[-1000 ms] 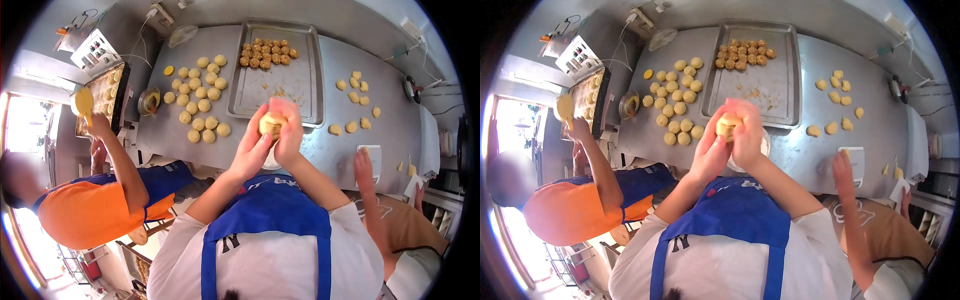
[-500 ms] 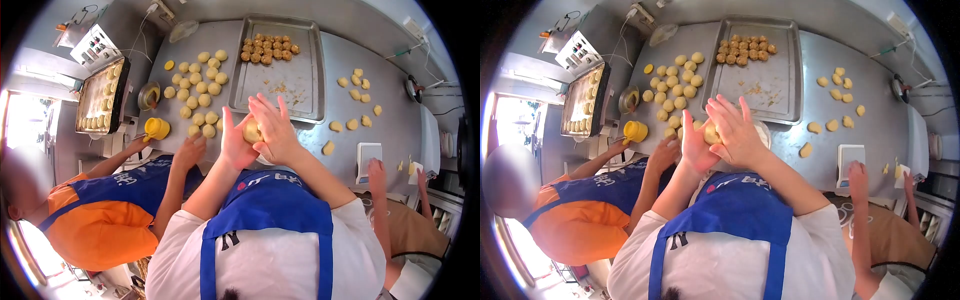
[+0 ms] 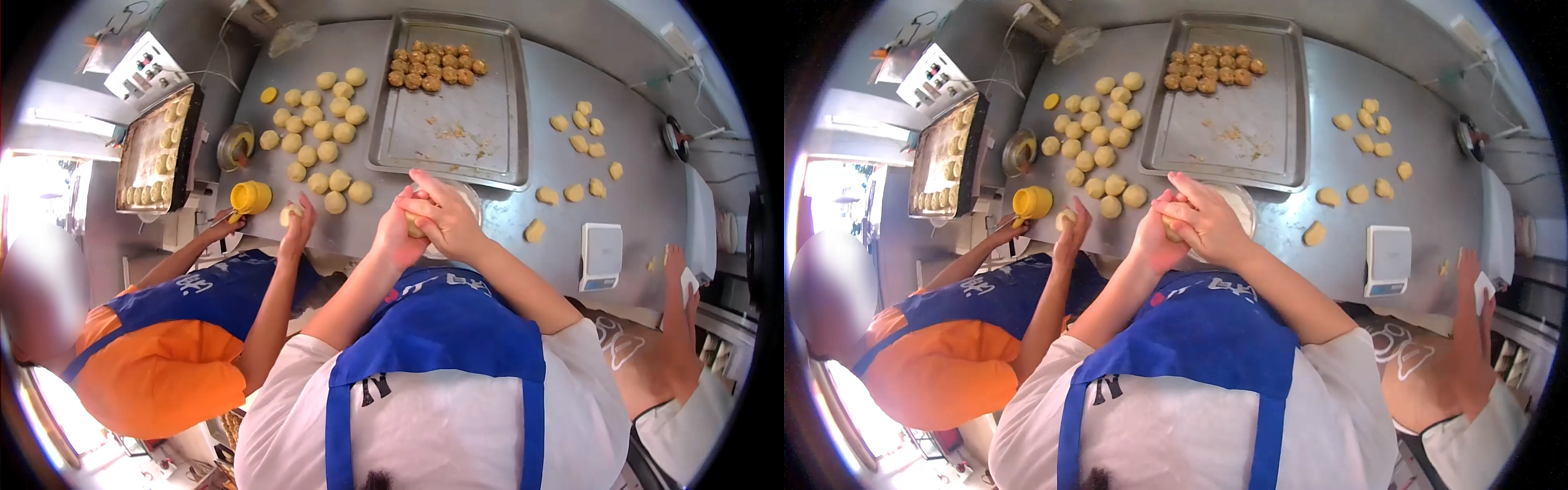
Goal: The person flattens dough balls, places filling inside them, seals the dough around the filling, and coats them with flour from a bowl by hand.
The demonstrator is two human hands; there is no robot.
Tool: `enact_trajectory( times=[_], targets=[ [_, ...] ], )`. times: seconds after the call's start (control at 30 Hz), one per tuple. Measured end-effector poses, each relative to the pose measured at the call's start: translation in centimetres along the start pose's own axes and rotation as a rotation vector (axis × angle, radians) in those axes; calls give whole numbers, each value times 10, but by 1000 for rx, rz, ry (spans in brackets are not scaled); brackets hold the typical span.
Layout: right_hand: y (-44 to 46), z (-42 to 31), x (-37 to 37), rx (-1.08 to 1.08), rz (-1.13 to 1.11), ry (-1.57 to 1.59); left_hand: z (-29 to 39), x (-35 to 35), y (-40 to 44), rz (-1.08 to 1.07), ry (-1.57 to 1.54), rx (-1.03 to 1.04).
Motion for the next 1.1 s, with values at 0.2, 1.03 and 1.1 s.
enact_trajectory(
  times=[0.2,1.03,1.1],
  targets=[
    [-155,124,-16,480,-416,-442,50,-148,-1,394,-120,329],
    [-90,95,16,406,65,-271,51,-187,-27,270,11,273],
    [-73,73,10,521,111,-3,24,-135,-15,128,-59,97]
  ],
)
Point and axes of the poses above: each hand's wrist, its own y-axis towards the middle knuckle, its own x-axis out of the palm, z = x × y, the point moved 8 cm from there along y, towards the middle knuckle, and after that the axes turned 3 degrees about -y, right-handed, at the moved point
